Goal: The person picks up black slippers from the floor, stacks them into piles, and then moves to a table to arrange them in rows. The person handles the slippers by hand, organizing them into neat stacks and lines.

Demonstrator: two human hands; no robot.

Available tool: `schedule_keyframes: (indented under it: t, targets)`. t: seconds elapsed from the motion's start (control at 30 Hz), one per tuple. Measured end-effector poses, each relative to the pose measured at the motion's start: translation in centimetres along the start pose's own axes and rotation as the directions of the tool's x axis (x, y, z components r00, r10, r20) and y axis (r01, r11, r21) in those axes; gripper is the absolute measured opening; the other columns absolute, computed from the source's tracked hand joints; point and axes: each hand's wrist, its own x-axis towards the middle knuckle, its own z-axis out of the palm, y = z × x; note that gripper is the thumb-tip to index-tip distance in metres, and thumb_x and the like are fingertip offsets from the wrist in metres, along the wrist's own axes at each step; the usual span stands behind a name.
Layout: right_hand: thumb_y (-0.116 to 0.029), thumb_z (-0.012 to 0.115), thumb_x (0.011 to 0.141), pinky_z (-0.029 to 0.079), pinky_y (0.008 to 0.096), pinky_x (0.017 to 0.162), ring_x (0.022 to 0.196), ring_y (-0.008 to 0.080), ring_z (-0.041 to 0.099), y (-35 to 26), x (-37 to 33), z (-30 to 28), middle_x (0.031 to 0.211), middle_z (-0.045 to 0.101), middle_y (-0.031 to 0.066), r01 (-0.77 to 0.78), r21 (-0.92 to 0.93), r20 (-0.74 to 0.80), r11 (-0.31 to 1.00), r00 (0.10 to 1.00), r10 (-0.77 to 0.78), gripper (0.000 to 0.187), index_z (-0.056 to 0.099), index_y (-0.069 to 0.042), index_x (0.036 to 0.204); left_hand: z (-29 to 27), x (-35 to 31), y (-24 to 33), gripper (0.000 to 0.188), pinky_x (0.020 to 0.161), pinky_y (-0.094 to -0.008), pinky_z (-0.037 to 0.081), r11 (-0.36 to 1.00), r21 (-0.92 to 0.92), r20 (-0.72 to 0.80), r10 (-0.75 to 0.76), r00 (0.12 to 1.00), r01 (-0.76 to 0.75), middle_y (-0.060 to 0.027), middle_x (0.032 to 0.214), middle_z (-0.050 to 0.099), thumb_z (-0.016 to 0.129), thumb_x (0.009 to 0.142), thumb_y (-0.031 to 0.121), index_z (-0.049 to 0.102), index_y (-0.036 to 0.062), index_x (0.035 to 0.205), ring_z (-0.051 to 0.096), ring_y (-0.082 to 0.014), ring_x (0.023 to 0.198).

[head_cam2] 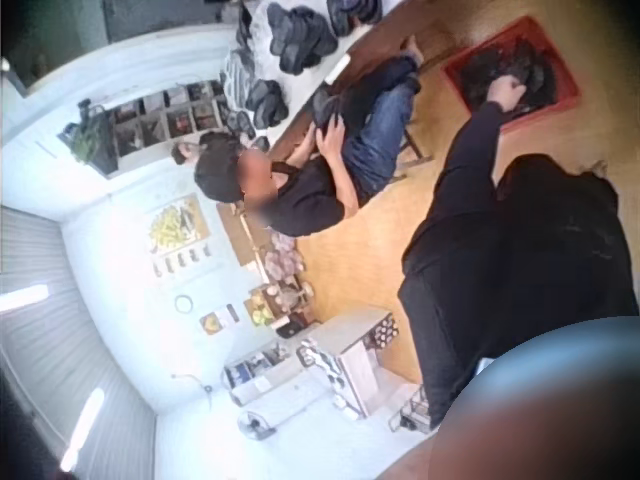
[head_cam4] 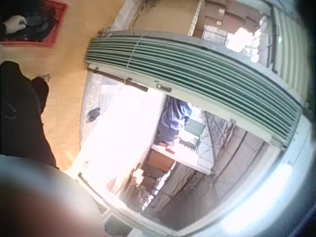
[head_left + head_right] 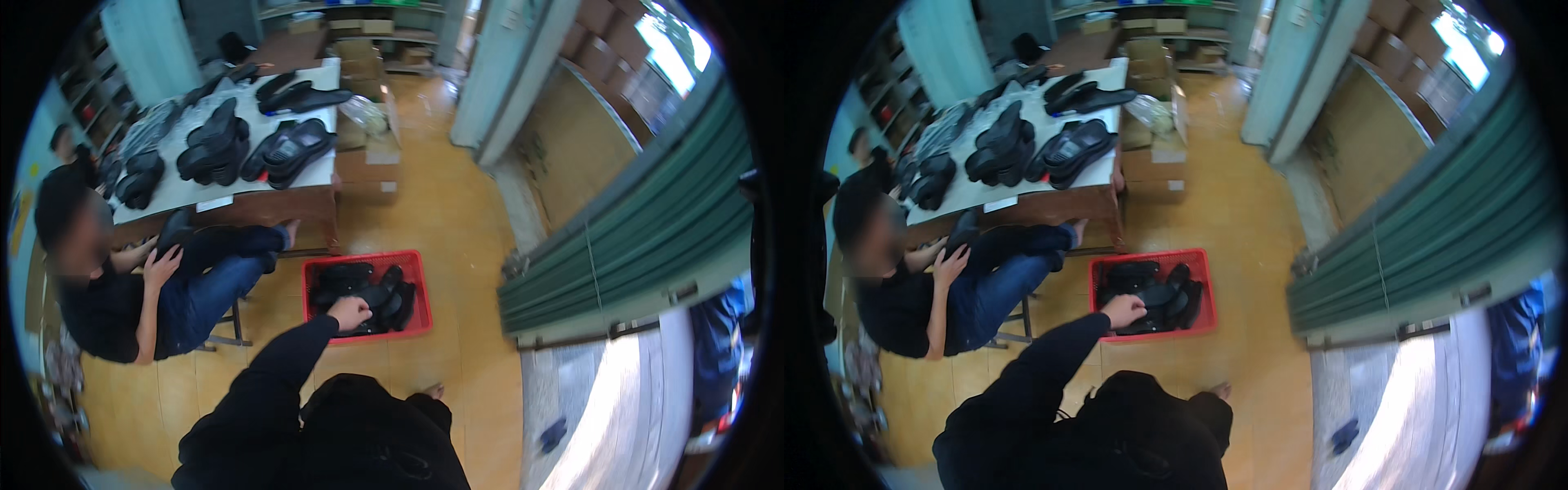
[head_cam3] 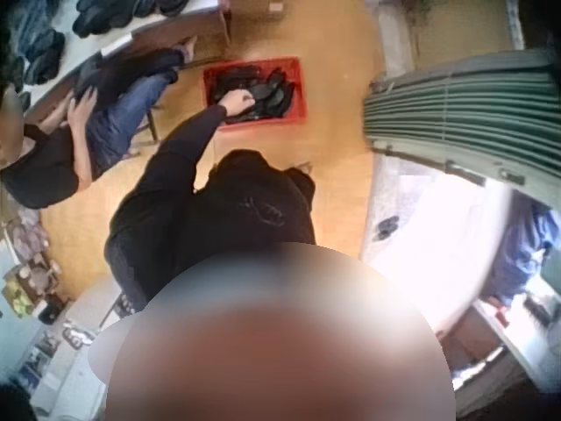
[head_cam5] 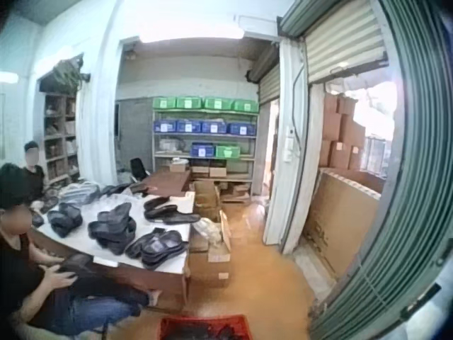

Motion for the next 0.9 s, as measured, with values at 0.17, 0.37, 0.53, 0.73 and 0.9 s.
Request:
schedule_keyframes:
  t: [0.17,0.37,0.53,0.73,0.9]
  targets:
    - [-0.030,0.062,0.094,0.050,0.0282,0.045,0.059,0.0173,0.066,-29.1,9.1,-17.7,0.086,0.069,0.0104,0.540,-0.314,0.183,0.781,0.842,-0.508,0.029,0.067,-0.009,0.114,6.9,1.5,1.0,0.046,0.088,-0.0468,0.052,0.936,0.344,0.491,-0.117,0.863,-0.069,-0.0226,0.105,0.069,0.058,0.090,0.044,0.075,0.0034,0.100,0.067,-0.0383,0.097]
    - [-0.012,0.060,0.093,0.052,0.0287,0.057,0.062,0.0154,0.063,-65.5,15.0,-21.4,0.083,0.066,0.0067,0.846,-0.267,0.172,0.461,0.513,-0.841,0.018,0.063,-0.002,0.108,9.5,7.9,2.9,0.044,0.086,-0.0459,0.052,0.902,0.092,0.226,-0.432,0.873,0.422,-0.0179,0.097,0.071,0.056,0.092,0.046,0.075,0.0059,0.094,0.067,-0.0369,0.094]
    - [-0.014,0.054,0.095,0.042,0.0296,0.039,0.052,0.0182,0.059,-78.3,16.7,-15.0,0.068,0.059,0.0088,0.792,-0.181,0.124,0.583,0.606,-0.785,0.014,0.060,-0.004,0.089,5.4,20.5,7.2,0.044,0.091,-0.0448,0.051,0.868,0.155,0.219,-0.495,0.841,0.471,-0.0237,0.107,0.069,0.064,0.086,0.044,0.073,0.0066,0.108,0.066,-0.0384,0.102]
    - [-0.033,0.057,0.096,0.051,0.0432,0.070,0.079,0.0272,0.060,-86.6,21.3,-11.1,0.093,0.063,0.0146,0.314,-0.503,0.196,0.805,0.949,-0.248,0.036,0.063,-0.003,0.115,-8.1,39.1,15.4,0.045,0.094,-0.0384,0.052,0.940,-0.226,-0.110,-0.284,0.952,0.255,-0.0184,0.111,0.071,0.063,0.093,0.036,0.065,0.0001,0.120,0.068,-0.0316,0.105]
    - [-0.033,0.052,0.098,0.051,0.0439,0.073,0.084,0.0288,0.060,-101.3,30.0,-6.7,0.102,0.061,0.0163,0.240,-0.571,0.241,0.786,0.963,-0.118,0.036,0.062,-0.004,0.117,-13.6,49.8,14.4,0.044,0.089,-0.0409,0.053,0.882,-0.378,-0.328,-0.412,0.850,0.281,-0.0191,0.108,0.071,0.062,0.092,0.039,0.066,0.0036,0.117,0.068,-0.0332,0.100]
